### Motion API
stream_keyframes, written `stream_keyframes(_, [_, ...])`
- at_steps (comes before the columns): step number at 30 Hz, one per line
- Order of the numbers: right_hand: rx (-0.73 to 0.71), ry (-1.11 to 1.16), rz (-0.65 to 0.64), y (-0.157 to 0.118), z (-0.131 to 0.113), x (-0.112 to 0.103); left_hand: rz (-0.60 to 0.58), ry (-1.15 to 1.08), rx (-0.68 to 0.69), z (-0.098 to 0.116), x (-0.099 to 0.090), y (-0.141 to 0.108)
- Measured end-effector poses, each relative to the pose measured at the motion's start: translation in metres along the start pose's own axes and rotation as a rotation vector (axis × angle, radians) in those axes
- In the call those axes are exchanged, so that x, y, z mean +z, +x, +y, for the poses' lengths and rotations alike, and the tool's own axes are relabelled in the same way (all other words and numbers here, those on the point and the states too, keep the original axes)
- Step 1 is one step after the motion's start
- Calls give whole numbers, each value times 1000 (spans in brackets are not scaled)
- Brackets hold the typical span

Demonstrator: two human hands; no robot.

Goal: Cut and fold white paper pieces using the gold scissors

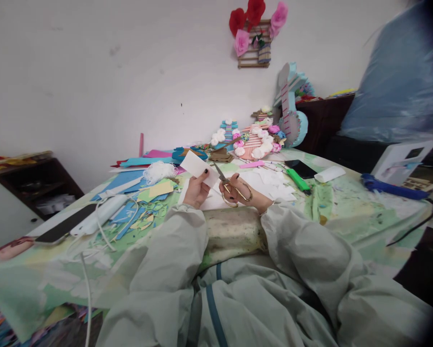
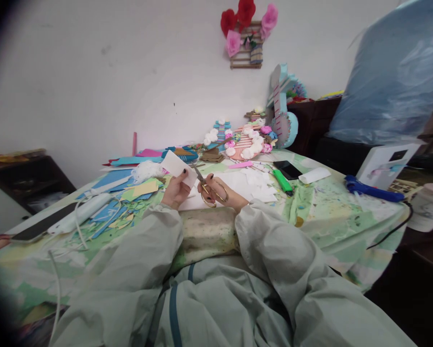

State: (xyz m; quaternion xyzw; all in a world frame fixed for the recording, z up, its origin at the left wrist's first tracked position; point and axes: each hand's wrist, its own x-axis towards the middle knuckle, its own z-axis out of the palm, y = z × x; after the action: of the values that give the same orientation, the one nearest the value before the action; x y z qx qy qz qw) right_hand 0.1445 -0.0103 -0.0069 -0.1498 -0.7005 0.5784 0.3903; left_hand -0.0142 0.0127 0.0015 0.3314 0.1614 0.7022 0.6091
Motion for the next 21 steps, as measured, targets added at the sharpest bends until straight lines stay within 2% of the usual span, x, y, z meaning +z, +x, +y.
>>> stream_keyframes(7, [16, 37, -24, 2, 3, -3, -76, 84, -57, -3, -1, -1])
stream_keyframes(15, [-51, 56, 23, 2, 6, -2, -100, 124, -68, -2, 1, -6])
stream_keyframes(21, [-52, -1, 63, 0, -3, 6, -74, 98, -61, -2, 1, -5])
